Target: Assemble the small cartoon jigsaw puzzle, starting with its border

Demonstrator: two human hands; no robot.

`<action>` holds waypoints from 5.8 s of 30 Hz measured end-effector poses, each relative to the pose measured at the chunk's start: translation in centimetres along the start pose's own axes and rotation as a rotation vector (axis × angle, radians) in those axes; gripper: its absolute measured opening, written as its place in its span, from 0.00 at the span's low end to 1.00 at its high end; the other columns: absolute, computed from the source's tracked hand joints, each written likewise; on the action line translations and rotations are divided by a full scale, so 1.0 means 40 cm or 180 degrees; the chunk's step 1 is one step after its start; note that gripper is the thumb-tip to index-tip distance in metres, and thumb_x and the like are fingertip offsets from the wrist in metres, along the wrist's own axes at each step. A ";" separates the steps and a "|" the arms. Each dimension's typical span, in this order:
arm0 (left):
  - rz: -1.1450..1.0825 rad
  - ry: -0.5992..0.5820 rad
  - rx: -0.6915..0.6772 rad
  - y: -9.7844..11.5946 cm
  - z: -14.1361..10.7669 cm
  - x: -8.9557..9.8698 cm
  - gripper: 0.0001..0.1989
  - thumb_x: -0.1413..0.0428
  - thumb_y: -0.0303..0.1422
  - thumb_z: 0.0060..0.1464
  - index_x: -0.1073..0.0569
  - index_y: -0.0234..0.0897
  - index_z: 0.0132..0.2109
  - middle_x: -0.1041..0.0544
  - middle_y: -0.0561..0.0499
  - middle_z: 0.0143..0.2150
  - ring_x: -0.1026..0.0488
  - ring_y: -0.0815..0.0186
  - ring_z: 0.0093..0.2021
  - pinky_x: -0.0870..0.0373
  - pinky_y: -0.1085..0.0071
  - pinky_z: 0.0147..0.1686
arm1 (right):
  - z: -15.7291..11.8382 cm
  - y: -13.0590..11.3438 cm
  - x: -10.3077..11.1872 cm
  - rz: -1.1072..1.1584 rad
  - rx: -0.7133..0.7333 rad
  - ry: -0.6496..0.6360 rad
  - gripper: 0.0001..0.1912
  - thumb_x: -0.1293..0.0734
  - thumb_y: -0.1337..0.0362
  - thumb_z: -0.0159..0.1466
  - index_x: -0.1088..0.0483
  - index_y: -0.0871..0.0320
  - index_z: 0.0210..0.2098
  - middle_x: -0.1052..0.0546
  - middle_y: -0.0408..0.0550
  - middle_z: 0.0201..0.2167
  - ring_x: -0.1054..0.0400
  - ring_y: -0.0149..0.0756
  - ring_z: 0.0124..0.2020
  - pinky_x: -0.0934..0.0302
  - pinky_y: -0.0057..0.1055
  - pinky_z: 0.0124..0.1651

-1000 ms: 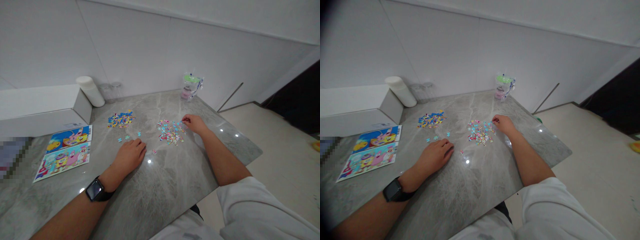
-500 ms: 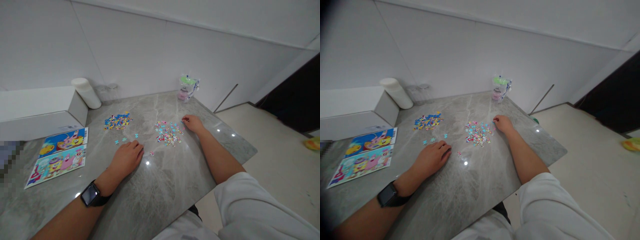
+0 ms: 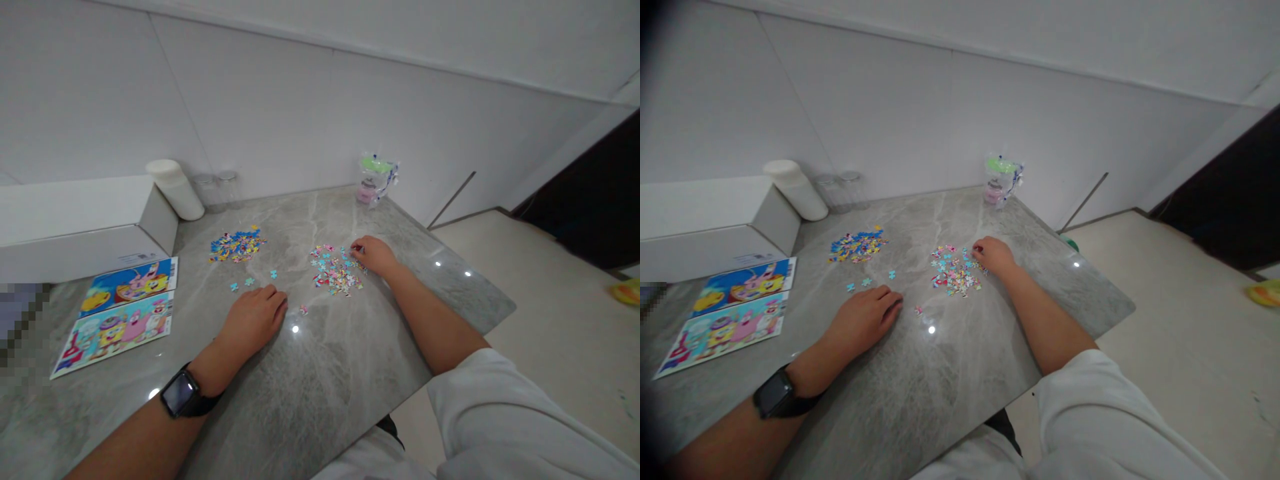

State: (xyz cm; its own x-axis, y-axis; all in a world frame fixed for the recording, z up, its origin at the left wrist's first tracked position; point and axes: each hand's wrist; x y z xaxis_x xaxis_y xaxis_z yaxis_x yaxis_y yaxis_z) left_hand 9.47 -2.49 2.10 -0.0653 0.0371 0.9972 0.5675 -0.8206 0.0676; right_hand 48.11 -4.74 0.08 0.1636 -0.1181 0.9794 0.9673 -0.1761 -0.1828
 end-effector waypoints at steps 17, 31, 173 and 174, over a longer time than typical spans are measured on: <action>-0.0260 0.0239 -0.0047 -0.003 -0.010 -0.005 0.13 0.50 0.34 0.71 0.21 0.36 0.47 0.20 0.40 0.44 0.22 0.53 0.46 0.27 0.58 0.47 | 0.152 -0.111 0.153 0.0577 0.0181 -0.0337 0.08 0.28 0.66 0.62 0.20 0.57 0.41 0.17 0.48 0.36 0.26 0.36 0.34 0.35 0.30 0.39; -0.1898 0.0854 -0.0192 -0.145 -0.008 0.071 0.08 0.43 0.33 0.64 0.19 0.39 0.41 0.20 0.45 0.43 0.24 0.59 0.44 0.29 0.63 0.49 | 0.135 -0.664 0.182 0.2993 0.1235 0.0613 0.13 0.27 0.53 0.64 0.20 0.55 0.40 0.18 0.46 0.34 0.25 0.36 0.36 0.30 0.34 0.43; -0.0344 0.0590 0.0022 -0.124 -0.011 0.031 0.22 0.54 0.41 0.74 0.19 0.39 0.59 0.19 0.43 0.61 0.24 0.48 0.60 0.32 0.47 0.63 | 0.151 -0.511 0.217 0.0749 0.0908 -0.0538 0.12 0.30 0.64 0.68 0.18 0.58 0.49 0.14 0.50 0.43 0.23 0.36 0.40 0.36 0.27 0.44; -0.0347 0.0614 0.0002 -0.123 -0.012 0.033 0.22 0.53 0.41 0.74 0.19 0.39 0.59 0.18 0.43 0.61 0.23 0.48 0.59 0.32 0.47 0.62 | 0.143 -0.487 0.248 0.0974 0.0885 -0.0320 0.12 0.31 0.64 0.69 0.19 0.59 0.49 0.15 0.49 0.41 0.24 0.34 0.38 0.37 0.27 0.43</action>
State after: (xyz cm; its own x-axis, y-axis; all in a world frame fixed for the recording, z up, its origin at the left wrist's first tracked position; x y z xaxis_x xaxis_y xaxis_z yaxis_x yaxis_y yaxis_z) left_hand 6.20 1.33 3.08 -0.2821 0.0156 0.9593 0.5491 -0.8173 0.1748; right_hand 31.98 3.10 13.86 0.4560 -0.0256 0.8896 0.8844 0.1243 -0.4498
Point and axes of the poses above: each hand's wrist, its own z-axis towards the middle knuckle, its own x-axis out of the back of the hand, y = z × x
